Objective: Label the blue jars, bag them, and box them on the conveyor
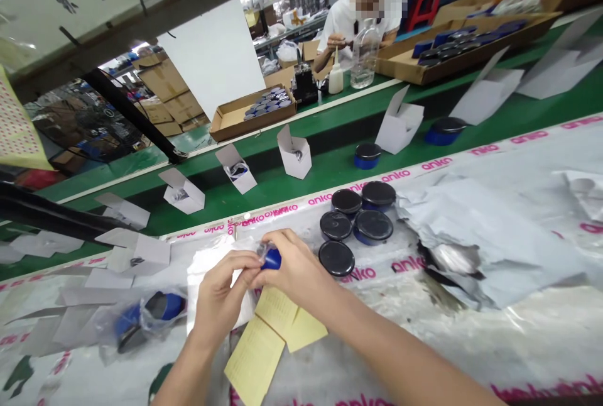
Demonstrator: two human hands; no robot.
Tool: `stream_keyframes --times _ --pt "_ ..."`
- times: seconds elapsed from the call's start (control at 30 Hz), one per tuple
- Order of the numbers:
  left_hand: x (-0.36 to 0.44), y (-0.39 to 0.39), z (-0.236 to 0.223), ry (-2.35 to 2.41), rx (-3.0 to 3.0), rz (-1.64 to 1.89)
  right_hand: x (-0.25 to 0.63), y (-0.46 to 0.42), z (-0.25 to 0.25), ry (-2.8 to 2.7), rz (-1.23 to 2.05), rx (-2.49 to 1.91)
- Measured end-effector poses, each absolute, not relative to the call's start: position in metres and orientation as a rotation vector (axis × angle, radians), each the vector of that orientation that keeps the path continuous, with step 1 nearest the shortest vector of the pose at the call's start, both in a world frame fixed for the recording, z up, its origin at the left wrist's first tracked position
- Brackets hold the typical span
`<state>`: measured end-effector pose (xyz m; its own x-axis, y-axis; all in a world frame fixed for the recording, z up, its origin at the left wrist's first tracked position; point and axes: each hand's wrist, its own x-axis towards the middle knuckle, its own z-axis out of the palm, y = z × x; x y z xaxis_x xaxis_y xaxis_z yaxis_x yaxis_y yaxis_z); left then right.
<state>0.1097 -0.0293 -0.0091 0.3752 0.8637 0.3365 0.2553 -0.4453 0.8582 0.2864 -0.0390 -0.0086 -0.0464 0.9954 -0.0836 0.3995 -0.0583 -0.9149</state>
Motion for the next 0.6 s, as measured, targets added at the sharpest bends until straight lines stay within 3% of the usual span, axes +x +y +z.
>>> stream_keyframes --times 0.2,0.6 --pt "0.112 -0.024 -0.043 1.254 1.623 1.278 0.282 -0.041 -0.026 -1.541 1.339 -1.388" --pt "0.090 -0.041 -0.045 1.398 2.051 1.349 0.275 -0.034 -0.044 -1.727 1.075 -1.382"
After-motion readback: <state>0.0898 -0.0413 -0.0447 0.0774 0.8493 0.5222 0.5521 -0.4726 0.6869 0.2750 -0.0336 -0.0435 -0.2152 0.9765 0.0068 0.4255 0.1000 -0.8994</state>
